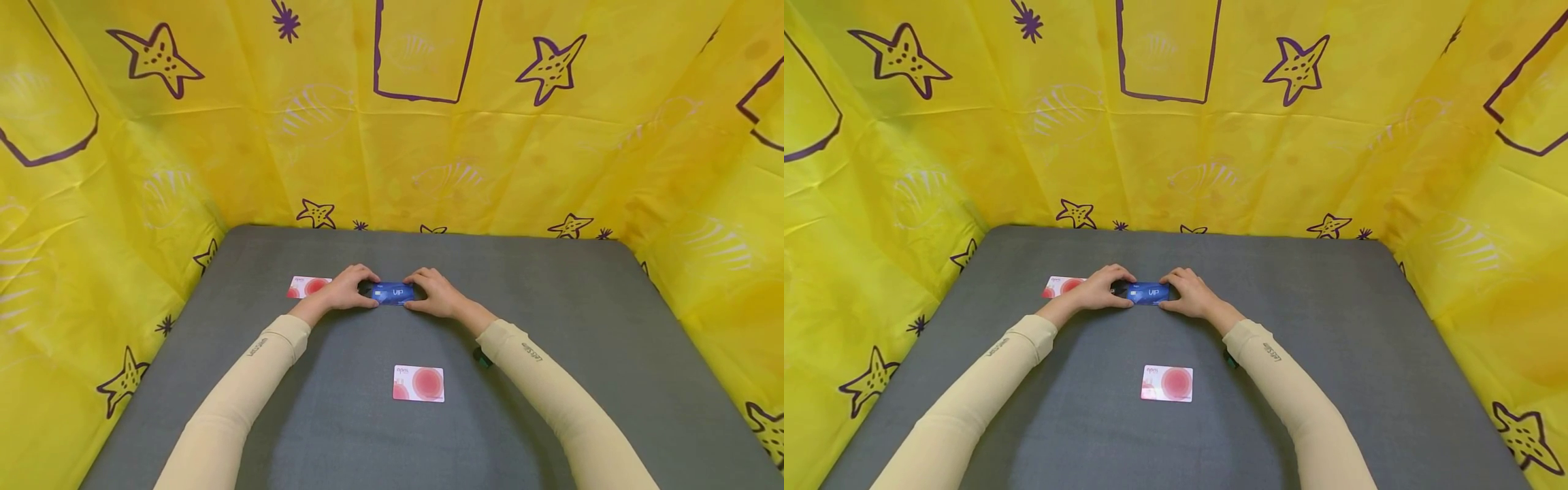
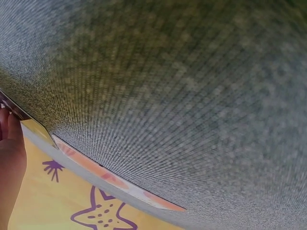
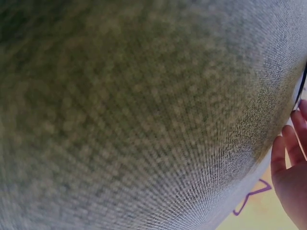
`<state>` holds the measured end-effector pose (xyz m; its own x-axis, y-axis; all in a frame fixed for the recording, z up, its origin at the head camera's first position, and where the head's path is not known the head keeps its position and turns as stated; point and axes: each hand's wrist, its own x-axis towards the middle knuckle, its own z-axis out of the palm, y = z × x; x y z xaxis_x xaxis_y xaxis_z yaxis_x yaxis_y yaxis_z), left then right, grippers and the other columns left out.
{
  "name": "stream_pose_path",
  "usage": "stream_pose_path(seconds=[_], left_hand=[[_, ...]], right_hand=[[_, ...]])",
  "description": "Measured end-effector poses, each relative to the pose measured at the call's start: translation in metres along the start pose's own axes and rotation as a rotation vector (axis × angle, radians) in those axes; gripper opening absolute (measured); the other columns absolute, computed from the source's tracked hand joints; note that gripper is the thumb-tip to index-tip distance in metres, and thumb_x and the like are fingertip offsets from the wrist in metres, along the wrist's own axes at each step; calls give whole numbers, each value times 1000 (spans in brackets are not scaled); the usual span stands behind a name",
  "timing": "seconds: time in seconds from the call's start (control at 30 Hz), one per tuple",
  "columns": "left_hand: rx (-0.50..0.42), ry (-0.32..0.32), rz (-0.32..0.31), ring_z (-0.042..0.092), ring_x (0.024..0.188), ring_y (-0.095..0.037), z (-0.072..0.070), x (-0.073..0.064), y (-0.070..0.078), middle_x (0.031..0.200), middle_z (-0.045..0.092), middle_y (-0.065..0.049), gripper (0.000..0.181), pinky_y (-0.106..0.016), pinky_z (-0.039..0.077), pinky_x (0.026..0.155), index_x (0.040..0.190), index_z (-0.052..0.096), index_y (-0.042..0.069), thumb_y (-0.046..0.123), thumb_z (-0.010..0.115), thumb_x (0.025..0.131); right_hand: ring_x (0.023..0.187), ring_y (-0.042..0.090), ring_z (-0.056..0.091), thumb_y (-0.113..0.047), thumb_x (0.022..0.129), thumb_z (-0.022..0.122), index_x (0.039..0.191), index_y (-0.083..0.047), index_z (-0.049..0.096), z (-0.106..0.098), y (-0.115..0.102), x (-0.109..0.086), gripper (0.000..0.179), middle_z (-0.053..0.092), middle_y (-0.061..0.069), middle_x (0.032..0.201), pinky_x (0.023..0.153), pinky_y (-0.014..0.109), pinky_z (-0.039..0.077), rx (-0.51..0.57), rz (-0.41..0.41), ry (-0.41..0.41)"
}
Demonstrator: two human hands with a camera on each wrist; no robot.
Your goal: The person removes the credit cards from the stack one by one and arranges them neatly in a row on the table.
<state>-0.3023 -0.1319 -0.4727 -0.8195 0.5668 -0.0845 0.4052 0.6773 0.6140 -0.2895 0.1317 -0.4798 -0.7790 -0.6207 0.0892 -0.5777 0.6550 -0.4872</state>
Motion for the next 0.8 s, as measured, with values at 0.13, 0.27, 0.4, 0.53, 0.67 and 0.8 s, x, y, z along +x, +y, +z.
stream_pose_path(seconds=[0.13, 0.27, 0.4, 0.53, 0.67, 0.8], left_hand=[[7, -1, 4, 43, 117, -27, -1, 0, 0, 125, 53, -11, 49, -45, 36, 103, 124, 62, 9, 29, 77, 83], [13, 1, 12, 43, 116, -27, -1, 0, 1, 124, 53, -10, 49, -44, 36, 103, 124, 62, 9, 29, 77, 83], [12, 2, 6, 43, 117, -26, -1, 0, 1, 124, 53, -9, 48, -44, 36, 103, 125, 62, 9, 30, 77, 83], [7, 4, 2, 42, 118, -26, 0, 0, 0, 126, 52, -9, 49, -44, 36, 103, 125, 62, 10, 30, 77, 83], [5, 2, 7, 42, 118, -26, 3, -1, -1, 127, 52, -9, 49, -45, 36, 103, 126, 61, 11, 32, 76, 84], [9, 11, 13, 42, 117, -26, 3, -2, -1, 126, 52, -8, 49, -45, 37, 103, 126, 62, 11, 31, 76, 83]], right_hand=[[112, 29, 46, -32, 87, 73, 126, -6, 61, 1, 0, 0, 48, 56, 12, 123, 98, 45, 38, 6, 4, 5], [111, 29, 46, -33, 88, 73, 127, -7, 61, 1, 1, -1, 48, 55, 12, 123, 96, 45, 38, 3, 5, 14], [110, 29, 45, -33, 88, 72, 128, -8, 61, 1, 1, -2, 48, 54, 12, 124, 95, 46, 38, 0, 3, 21], [110, 29, 45, -34, 88, 72, 128, -8, 60, 1, 1, -3, 49, 54, 12, 125, 94, 46, 38, -2, 7, 19], [111, 29, 45, -33, 88, 72, 129, -7, 60, 1, 0, -5, 50, 54, 13, 126, 93, 47, 38, 3, 4, 11], [112, 30, 44, -33, 88, 72, 130, -7, 58, 2, 0, -6, 52, 53, 13, 127, 94, 47, 38, 6, -3, 13]])
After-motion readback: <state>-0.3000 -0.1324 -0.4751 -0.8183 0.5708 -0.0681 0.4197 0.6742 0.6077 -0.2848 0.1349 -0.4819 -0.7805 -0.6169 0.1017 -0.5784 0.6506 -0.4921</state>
